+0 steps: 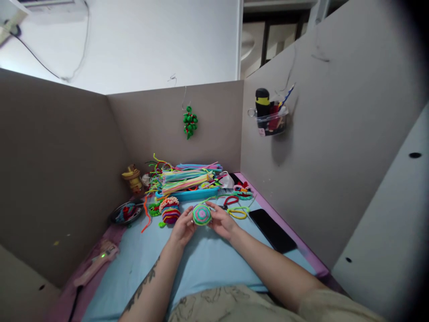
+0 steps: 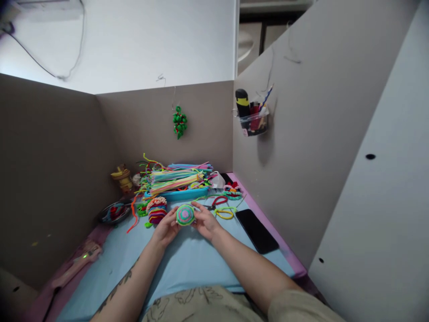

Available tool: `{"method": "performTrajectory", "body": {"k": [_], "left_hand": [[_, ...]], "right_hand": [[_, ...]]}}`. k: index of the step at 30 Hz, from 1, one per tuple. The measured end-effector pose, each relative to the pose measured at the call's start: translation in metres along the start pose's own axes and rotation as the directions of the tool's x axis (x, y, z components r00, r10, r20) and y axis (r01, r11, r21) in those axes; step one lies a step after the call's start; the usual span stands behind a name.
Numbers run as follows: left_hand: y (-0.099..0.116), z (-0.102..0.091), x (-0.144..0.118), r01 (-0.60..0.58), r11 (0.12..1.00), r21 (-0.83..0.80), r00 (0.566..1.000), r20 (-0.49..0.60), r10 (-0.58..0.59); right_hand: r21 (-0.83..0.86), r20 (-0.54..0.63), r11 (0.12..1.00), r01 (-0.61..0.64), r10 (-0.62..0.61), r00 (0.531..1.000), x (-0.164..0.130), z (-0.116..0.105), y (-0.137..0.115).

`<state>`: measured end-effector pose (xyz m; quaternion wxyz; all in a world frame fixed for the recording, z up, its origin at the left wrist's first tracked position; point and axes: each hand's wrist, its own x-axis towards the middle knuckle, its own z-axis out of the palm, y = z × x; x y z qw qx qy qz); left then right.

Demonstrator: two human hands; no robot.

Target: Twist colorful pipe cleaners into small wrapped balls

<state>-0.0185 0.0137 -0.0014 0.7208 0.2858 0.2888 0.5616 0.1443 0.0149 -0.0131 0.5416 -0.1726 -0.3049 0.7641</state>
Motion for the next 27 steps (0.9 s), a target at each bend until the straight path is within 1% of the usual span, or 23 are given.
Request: {"method": "performTrajectory", "body": {"k": [4, 9, 14, 20, 27], "left_hand": [[0.0012, -0.0020, -0.0009, -0.022, 0.999, 0.046, 0.999, 0.030, 0.021], [-0.0006, -0.0008, -0.0024, -0.030, 0.998, 0.061, 0.998, 0.065, 0.026], [-0.0044, 0.0030, -0.0035, 0.023, 0.999, 0.044, 0.998, 0.051, -0.025], [-0.0068, 0.0044, -0.0031, 0.040, 0.999, 0.023, 0.997, 0.065, -0.042], [-0.0065, 0.0046, -0.0037, 0.017, 0.999, 0.041, 0.996, 0.092, -0.021]], "right_hand": [[-0.091, 0.084, 0.995, 0.042, -0.035, 0.996, -0.0055, 0.0048, -0.0013], [-0.138, 0.105, 0.990, 0.037, -0.022, 0.994, -0.0087, 0.0067, -0.0011], [-0.122, 0.118, 0.992, 0.027, -0.013, 0.993, -0.0084, 0.0061, -0.0006], [-0.085, 0.123, 0.996, 0.019, -0.009, 0.992, -0.0079, 0.0056, -0.0018], [-0.038, 0.105, 0.999, 0.009, -0.005, 0.994, -0.0070, 0.0059, -0.0058]]}}
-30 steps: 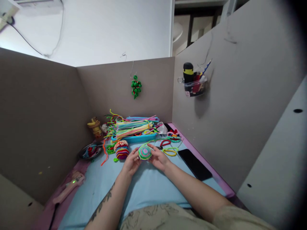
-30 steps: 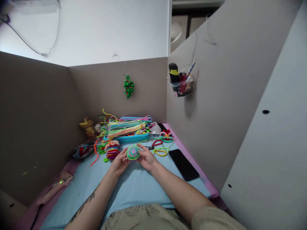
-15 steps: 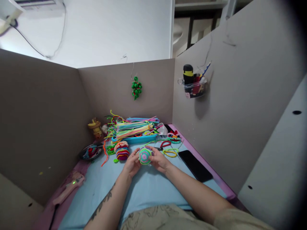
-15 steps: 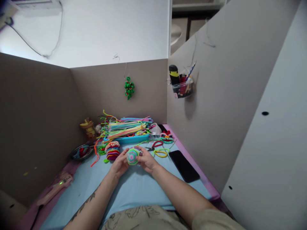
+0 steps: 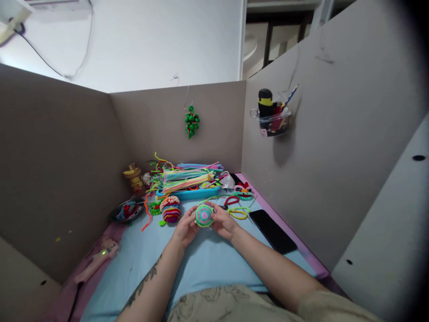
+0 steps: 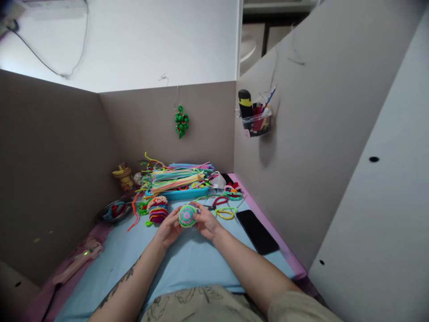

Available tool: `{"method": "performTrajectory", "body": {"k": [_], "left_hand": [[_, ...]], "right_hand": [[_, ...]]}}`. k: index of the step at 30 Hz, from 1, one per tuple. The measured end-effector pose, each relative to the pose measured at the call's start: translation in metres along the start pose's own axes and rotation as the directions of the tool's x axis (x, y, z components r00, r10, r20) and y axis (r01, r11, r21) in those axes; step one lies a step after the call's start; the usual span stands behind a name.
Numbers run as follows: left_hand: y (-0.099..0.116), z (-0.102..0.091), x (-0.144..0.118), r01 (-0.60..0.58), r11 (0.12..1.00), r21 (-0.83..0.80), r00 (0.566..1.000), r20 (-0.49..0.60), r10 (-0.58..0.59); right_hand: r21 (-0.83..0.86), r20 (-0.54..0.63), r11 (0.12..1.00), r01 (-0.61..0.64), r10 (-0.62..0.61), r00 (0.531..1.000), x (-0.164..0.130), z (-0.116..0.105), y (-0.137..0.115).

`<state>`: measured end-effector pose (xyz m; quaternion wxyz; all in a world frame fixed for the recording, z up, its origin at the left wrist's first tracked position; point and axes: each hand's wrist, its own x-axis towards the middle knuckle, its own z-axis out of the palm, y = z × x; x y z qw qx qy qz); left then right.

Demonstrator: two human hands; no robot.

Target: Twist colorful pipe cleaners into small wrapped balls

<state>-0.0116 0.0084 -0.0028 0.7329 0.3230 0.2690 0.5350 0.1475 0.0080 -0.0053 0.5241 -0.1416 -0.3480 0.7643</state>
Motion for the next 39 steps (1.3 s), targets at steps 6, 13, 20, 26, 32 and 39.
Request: {"method": "performTrajectory", "body": {"k": [6, 13, 20, 26, 32, 39], "left_hand": [[-0.002, 0.002, -0.002, 0.006, 1.000, 0.021, 1.000, 0.005, -0.006], [0.000, 0.001, 0.000, -0.021, 0.999, 0.037, 0.998, -0.065, 0.023], [-0.005, 0.006, -0.003, -0.090, 0.984, 0.152, 0.989, -0.099, 0.106], [-0.011, 0.010, -0.009, -0.081, 0.955, 0.284, 0.997, 0.035, 0.074], [-0.015, 0.005, -0.003, -0.077, 0.946, 0.315, 0.990, -0.089, 0.110], [-0.013, 0.011, -0.008, -0.072, 0.966, 0.248, 0.997, -0.012, 0.077]], "right_hand": [[-0.006, 0.026, 1.000, -0.007, 0.007, 1.000, -0.002, 0.000, 0.001], [-0.016, -0.024, 0.999, 0.032, -0.032, 0.999, 0.003, -0.004, 0.000], [-0.431, -0.147, 0.887, 0.169, -0.254, 0.956, 0.002, -0.001, 0.002], [-0.590, 0.047, 0.784, 0.196, -0.210, 0.977, -0.004, 0.003, 0.005], [-0.725, 0.158, 0.655, 0.213, -0.142, 0.977, -0.008, 0.004, 0.006], [-0.861, 0.096, 0.464, 0.209, -0.255, 0.962, -0.014, 0.014, 0.009]]}}
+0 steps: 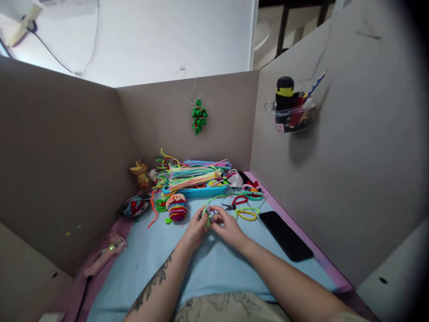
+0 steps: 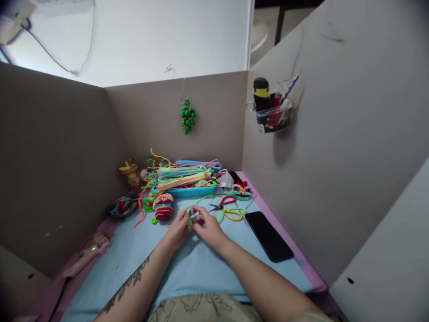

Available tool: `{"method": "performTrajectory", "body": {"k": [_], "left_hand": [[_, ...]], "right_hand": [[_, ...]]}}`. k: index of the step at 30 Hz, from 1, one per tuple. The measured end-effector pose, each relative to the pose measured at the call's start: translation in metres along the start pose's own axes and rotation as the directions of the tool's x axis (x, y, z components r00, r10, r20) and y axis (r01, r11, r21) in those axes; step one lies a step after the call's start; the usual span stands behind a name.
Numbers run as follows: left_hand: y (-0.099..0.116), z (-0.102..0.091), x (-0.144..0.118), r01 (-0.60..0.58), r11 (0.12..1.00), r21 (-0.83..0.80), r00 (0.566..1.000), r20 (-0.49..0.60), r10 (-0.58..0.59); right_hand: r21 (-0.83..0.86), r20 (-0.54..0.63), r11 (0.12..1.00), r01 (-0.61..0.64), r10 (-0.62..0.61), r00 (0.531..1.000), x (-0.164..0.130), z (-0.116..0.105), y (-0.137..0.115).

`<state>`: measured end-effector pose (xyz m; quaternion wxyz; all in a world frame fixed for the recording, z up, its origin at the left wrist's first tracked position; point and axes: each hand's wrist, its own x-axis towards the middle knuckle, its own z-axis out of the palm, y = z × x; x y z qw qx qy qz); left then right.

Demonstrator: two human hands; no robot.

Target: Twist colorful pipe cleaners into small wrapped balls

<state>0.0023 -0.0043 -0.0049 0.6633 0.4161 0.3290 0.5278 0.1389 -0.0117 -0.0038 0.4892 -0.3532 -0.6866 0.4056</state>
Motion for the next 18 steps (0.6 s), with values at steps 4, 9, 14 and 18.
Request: {"method": "performTrajectory", "body": {"k": [4, 9, 14, 18], "left_hand": [[-0.001, 0.002, -0.001, -0.001, 0.999, 0.032, 1.000, -0.010, 0.001], [0.005, -0.002, 0.004, -0.009, 0.996, -0.085, 0.982, -0.189, -0.007], [0.008, -0.004, 0.006, 0.007, 0.994, -0.112, 0.976, -0.215, -0.032], [0.000, -0.006, 0.007, 0.066, 0.994, -0.087, 0.970, -0.229, -0.084]], "right_hand": [[0.144, 0.058, 0.985, -0.095, 0.088, 0.994, -0.001, -0.007, 0.003], [-0.136, -0.104, 0.989, -0.055, 0.041, 0.994, 0.015, -0.025, -0.030], [-0.490, 0.087, 0.842, 0.226, -0.210, 0.974, 0.087, -0.019, -0.066], [-0.739, 0.236, 0.640, 0.208, -0.043, 0.971, 0.148, 0.015, -0.044]]}}
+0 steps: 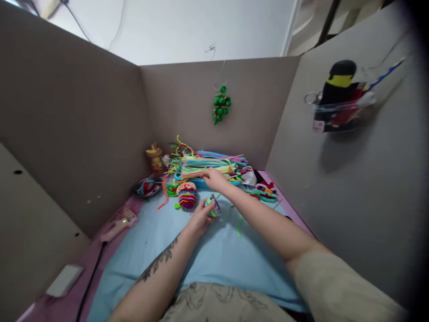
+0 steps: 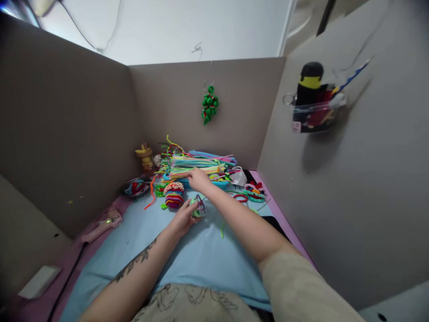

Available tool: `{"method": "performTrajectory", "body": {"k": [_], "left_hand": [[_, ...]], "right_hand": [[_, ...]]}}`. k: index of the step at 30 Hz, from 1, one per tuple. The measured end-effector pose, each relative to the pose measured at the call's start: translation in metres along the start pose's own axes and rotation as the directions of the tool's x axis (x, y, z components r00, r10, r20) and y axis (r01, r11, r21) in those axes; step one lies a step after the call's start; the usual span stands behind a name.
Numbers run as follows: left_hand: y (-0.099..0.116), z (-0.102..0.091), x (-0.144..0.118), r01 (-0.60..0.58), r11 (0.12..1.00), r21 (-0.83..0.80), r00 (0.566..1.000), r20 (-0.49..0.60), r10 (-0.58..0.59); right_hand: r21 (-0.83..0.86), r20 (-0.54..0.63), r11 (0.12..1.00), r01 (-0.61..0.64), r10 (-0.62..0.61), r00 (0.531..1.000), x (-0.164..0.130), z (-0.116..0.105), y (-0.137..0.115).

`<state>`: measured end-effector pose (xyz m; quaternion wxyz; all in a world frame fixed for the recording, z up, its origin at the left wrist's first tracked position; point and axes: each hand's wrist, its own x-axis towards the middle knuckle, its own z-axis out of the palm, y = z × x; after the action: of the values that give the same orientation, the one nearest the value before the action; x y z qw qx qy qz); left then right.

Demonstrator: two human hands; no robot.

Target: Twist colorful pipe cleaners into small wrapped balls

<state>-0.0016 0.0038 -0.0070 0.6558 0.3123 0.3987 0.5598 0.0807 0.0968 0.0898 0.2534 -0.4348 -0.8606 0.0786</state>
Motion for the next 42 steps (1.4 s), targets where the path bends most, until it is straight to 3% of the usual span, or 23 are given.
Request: {"method": "performTrajectory", "body": {"k": [3, 6, 14, 20, 24, 27, 30, 35, 38, 40, 42], "left_hand": [[-0.004, -0.004, 0.003, 0.011, 1.000, 0.012, 0.999, -0.042, -0.010], [-0.006, -0.007, 0.006, 0.012, 1.000, 0.008, 0.997, -0.076, -0.012], [-0.007, -0.003, 0.006, 0.030, 0.999, 0.044, 0.994, -0.104, -0.026], [-0.007, -0.002, 0.005, 0.007, 1.000, 0.022, 0.994, -0.109, -0.005], [-0.008, -0.004, 0.006, -0.047, 0.998, 0.035, 0.996, -0.070, 0.049], [-0.008, -0.004, 0.007, -0.101, 0.993, 0.064, 0.994, -0.043, 0.103], [-0.007, -0.004, 0.007, -0.204, 0.966, 0.157, 0.975, -0.057, 0.215], [-0.004, -0.005, 0.006, -0.268, 0.928, 0.261, 0.952, -0.079, 0.297], [-0.002, -0.006, 0.004, -0.301, 0.898, 0.322, 0.931, -0.103, 0.349], [-0.001, -0.007, 0.003, -0.322, 0.868, 0.379, 0.912, -0.122, 0.392], [0.001, -0.007, 0.003, -0.377, 0.820, 0.432, 0.880, -0.109, 0.462]], "right_hand": [[-0.201, 0.060, 0.978, -0.062, 0.075, 0.995, 0.030, 0.033, 0.002], [-0.284, 0.061, 0.959, -0.003, 0.022, 0.998, 0.045, 0.052, 0.000], [-0.354, 0.098, 0.932, 0.078, -0.046, 0.994, 0.065, 0.059, -0.012], [-0.243, 0.041, 0.970, 0.034, -0.025, 0.999, 0.068, 0.055, -0.016], [0.027, -0.018, 0.966, 0.257, -0.257, 0.966, 0.076, 0.048, -0.045], [0.316, -0.172, 0.860, 0.401, -0.364, 0.916, 0.085, 0.030, -0.080], [0.519, -0.382, 0.664, 0.539, -0.384, 0.841, 0.089, -0.008, -0.113], [0.506, -0.576, 0.476, 0.719, -0.434, 0.693, 0.064, -0.098, -0.139], [0.433, -0.622, 0.510, 0.743, -0.428, 0.656, 0.022, -0.145, -0.132], [0.376, -0.535, 0.600, 0.706, -0.482, 0.694, -0.011, -0.161, -0.119], [0.309, -0.353, 0.683, 0.663, -0.564, 0.746, -0.041, -0.161, -0.098]]}}
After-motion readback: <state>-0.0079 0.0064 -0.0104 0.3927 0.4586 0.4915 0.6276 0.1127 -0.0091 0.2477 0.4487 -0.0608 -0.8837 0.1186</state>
